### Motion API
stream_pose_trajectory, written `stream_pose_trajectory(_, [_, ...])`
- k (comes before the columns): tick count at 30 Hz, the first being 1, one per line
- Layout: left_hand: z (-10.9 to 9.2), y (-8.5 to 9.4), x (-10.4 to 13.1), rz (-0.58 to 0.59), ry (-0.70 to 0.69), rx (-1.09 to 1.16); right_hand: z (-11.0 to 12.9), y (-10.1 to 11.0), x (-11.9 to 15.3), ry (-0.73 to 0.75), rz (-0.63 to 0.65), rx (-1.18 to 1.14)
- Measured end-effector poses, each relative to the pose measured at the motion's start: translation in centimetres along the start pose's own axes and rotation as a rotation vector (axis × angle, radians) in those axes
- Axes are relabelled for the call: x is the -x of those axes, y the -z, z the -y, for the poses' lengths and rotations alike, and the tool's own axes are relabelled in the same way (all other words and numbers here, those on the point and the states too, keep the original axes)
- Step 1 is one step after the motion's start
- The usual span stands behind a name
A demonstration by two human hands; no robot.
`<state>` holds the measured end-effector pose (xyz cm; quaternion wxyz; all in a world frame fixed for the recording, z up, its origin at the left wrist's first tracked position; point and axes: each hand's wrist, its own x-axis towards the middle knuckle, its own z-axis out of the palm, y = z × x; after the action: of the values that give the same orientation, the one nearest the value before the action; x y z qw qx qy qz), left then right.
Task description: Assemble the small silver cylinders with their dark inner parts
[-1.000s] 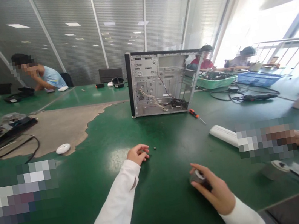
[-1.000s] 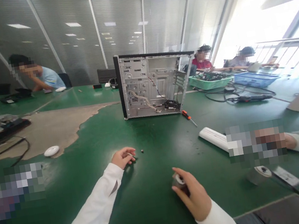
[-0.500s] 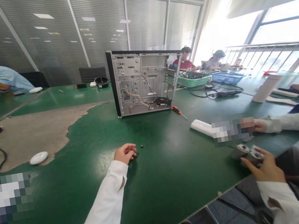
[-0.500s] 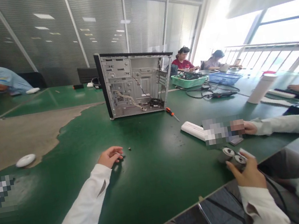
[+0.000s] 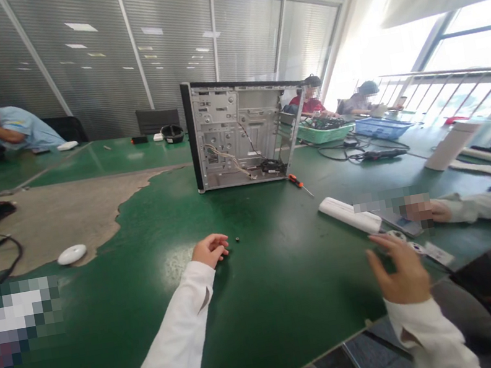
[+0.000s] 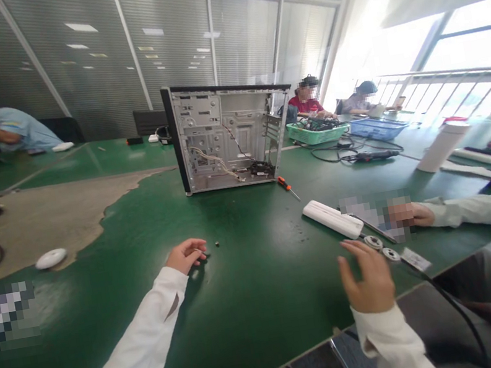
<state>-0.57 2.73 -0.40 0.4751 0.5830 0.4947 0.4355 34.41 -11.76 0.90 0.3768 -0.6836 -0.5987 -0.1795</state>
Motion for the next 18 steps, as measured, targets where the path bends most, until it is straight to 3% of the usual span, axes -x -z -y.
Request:
stream_pose_trajectory(3, [0.0, 0.0, 0.0, -0.005, -0.005, 0.012, 6.3, -3.0, -1.2, 0.275, 0.407, -0.27])
stream_pose_trajectory(5, [-0.2, 0.1, 0.0, 0.005, 0.0, 0.021, 10.2, -5.7, -2.2, 0.419, 0.569, -0.294])
stream_pose_trajectory(8, [-0.5, 0.3, 0.2, 0.03, 0.016, 0.029, 14.6, -10.0, -3.7, 0.537, 0.609, -0.251])
stream_pose_trajectory(12, [-0.8, 0.4, 0.3, 0.017, 0.021, 0.024, 17.3, -14.0, -5.1, 0.672, 0.559, -0.298])
stream_pose_trajectory(15, [-0.9, 0.3, 0.3, 0.005, 0.035, 0.035, 17.4, -14.6, -5.2, 0.674, 0.521, -0.333])
stream_pose_trajectory(18, [-0.8, 0.3, 0.2, 0.005, 0.04, 0.045, 16.2, -12.9, -4.4, 0.651, 0.524, -0.325])
